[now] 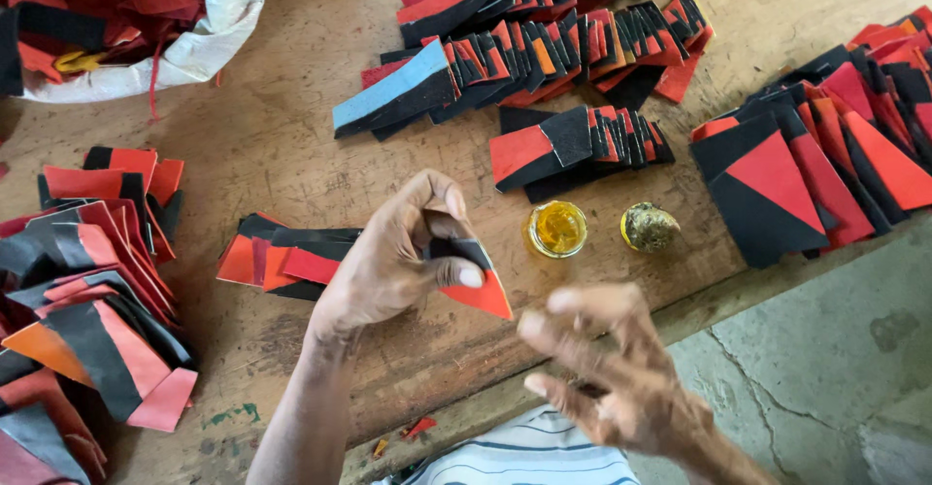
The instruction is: The person repeatedly picks up small red and black fabric pieces, applies a yellow adhesive from a small jar to the edges, and presses them together. Finished pieces are stacked on the table.
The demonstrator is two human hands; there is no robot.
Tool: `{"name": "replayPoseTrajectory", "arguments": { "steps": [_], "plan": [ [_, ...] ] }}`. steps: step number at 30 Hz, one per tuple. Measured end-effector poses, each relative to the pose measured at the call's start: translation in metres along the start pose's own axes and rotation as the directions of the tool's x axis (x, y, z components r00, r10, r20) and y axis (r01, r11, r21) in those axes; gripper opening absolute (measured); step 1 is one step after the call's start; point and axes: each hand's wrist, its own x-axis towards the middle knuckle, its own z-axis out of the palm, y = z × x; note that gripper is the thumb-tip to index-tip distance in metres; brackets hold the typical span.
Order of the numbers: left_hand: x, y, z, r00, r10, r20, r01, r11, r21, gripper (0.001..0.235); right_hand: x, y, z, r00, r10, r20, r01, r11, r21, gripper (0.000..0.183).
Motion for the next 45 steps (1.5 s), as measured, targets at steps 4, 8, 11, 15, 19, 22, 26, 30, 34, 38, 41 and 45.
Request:
{"name": "replayPoseTrajectory", "arguments": {
  "steps": [4,8,11,15,19,22,26,30,34,38,41,45],
  "plan": [
    [-0.003,0.01,0.014,0.994,-0.109,0.027,0.105,0.985,0.139,0.044,0.017,0.011,0.003,0.986,0.16,-0.047,-0.155,0.983,0.095,0.104],
    [-0.009,0.016,0.023,0.991,-0.132,-0.022,0.134,0.986,0.103,0.038,0.034,0.015,0.0,0.993,0.121,-0.017,-0.116,0.978,0.171,0.107],
    [-0.01,0.02,0.014,0.999,0.021,-0.037,-0.021,1.0,-0.004,0.023,0.028,0.012,-0.026,0.907,0.34,-0.248,-0.304,0.937,0.172,0.105],
    [-0.005,0.023,0.003,0.994,0.09,-0.067,-0.099,0.982,-0.159,0.011,0.007,0.005,-0.047,0.763,0.369,-0.531,-0.245,0.925,0.291,0.099],
    [0.012,0.017,0.008,0.983,-0.062,-0.171,0.052,0.997,-0.062,0.011,0.009,0.028,-0.045,0.86,0.314,-0.403,-0.282,0.949,0.138,0.11],
    [0.031,0.012,0.011,0.96,0.001,-0.281,0.126,0.892,0.434,0.016,0.022,0.047,-0.033,0.916,0.312,-0.252,-0.325,0.946,-0.011,0.13],
    [0.067,0.005,0.011,0.948,0.288,-0.136,-0.07,0.604,0.794,0.034,0.042,0.062,0.003,0.943,0.302,-0.14,-0.304,0.953,0.009,0.135],
    [0.098,-0.018,0.012,0.933,0.355,-0.05,-0.163,0.543,0.824,0.039,0.034,0.071,0.025,0.858,0.503,-0.102,-0.472,0.852,0.228,0.118],
    [0.122,-0.045,0.014,0.911,0.412,-0.021,-0.218,0.524,0.823,0.044,0.017,0.072,0.02,0.816,0.557,-0.155,-0.534,0.829,0.169,0.117],
    [0.134,-0.061,0.022,0.911,0.412,-0.012,-0.206,0.481,0.852,0.045,0.011,0.073,0.011,0.776,0.59,-0.221,-0.588,0.805,0.084,0.12],
    [0.135,-0.068,0.026,0.908,0.419,-0.003,-0.199,0.437,0.877,0.046,0.011,0.072,0.01,0.771,0.593,-0.233,-0.593,0.802,0.078,0.121],
    [0.136,-0.074,0.031,0.918,0.396,-0.019,-0.164,0.424,0.891,0.049,0.011,0.076,0.011,0.788,0.57,-0.232,-0.574,0.817,0.061,0.12]
  ]
}}
